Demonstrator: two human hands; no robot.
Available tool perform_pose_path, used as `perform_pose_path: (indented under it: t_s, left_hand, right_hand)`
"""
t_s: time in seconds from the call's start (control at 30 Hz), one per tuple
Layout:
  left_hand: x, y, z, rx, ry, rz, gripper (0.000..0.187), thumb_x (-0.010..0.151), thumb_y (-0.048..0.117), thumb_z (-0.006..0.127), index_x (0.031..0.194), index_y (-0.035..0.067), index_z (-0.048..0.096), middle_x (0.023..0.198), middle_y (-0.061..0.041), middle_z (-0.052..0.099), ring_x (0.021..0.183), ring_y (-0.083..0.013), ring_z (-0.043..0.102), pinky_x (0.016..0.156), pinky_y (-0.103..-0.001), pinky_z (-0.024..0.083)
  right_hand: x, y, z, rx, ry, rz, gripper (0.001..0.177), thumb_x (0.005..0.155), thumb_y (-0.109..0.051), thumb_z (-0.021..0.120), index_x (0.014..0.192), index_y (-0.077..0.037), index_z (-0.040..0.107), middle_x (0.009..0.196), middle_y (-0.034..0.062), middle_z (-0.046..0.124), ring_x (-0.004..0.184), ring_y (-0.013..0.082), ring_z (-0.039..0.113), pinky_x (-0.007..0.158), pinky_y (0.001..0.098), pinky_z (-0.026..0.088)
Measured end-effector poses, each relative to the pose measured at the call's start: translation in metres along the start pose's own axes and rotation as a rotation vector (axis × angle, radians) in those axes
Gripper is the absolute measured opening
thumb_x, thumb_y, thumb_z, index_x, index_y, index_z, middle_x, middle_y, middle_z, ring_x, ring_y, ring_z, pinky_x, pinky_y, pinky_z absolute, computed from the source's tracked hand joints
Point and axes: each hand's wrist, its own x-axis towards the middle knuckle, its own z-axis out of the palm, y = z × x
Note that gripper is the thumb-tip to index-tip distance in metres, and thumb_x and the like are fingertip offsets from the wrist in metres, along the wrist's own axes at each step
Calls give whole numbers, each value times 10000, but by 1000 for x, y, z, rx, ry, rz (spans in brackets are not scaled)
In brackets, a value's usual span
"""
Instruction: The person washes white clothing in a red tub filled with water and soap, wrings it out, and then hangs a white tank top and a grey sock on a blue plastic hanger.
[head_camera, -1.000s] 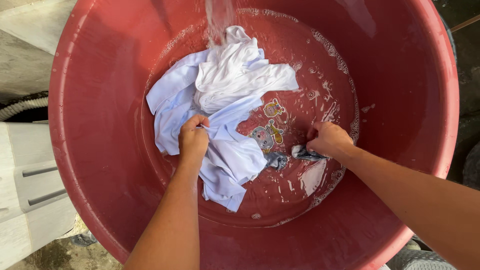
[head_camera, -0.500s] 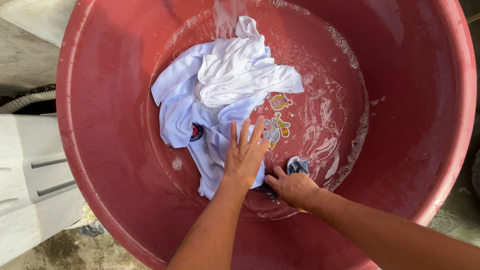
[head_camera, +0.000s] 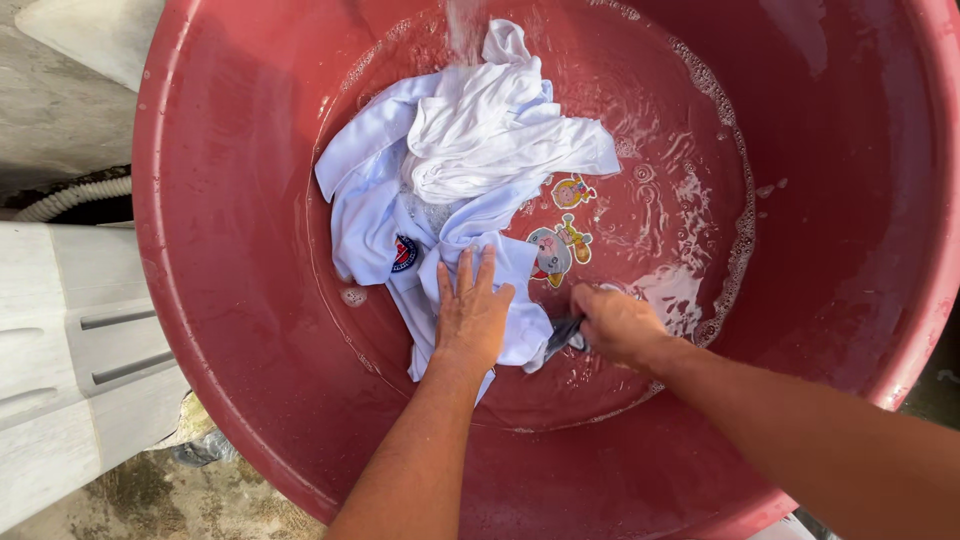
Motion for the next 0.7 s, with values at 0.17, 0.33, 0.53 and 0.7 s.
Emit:
perform_pose_path:
  t_s: [0.17, 0.33, 0.53, 0.7]
  left_hand:
    - [9, 6, -8, 33, -122, -147, 388, 841, 136, 717, 1219, 211, 677, 1600, -100, 279, 1496, -335, 191, 1199, -650, 146]
    - [38, 29, -18, -481, 144, -134, 658, 745, 111, 790, 1363, 66, 569, 1439, -149, 509, 1371, -347, 436, 1096, -450, 429]
    - [71, 13, -39, -1151, 160, -13, 467, 759, 176, 867, 1142, -21, 686, 1079, -138, 722, 990, -243, 673, 878, -372, 542]
    - [86, -13, -61, -1711, -64, -92, 489, 798, 165, 800, 1189, -14, 568, 1013, -76, 695, 778, -162, 723, 717, -355, 638]
  right_hand:
    - [45, 23, -67, 837, 240, 628, 285, 942, -203, 635, 1098, 20, 723, 934, 179, 758, 753, 214, 714, 675, 398, 585]
    - [39, -1, -134, 1299, -39, 457, 331, 896, -134, 574, 1116, 31, 758, 966, 150, 746, 749, 192, 714, 711, 344, 619]
    - [32, -24, -173, 1497, -68, 247, 332, 872, -72, 494, 1080, 22, 735, 969, 127, 769, 769, 158, 763, 739, 305, 643]
    - [53, -14, -184, 1220, 148, 218, 226, 990, -122, 595, 1088, 2, 757, 864, 123, 742, 610, 129, 658, 545, 291, 549]
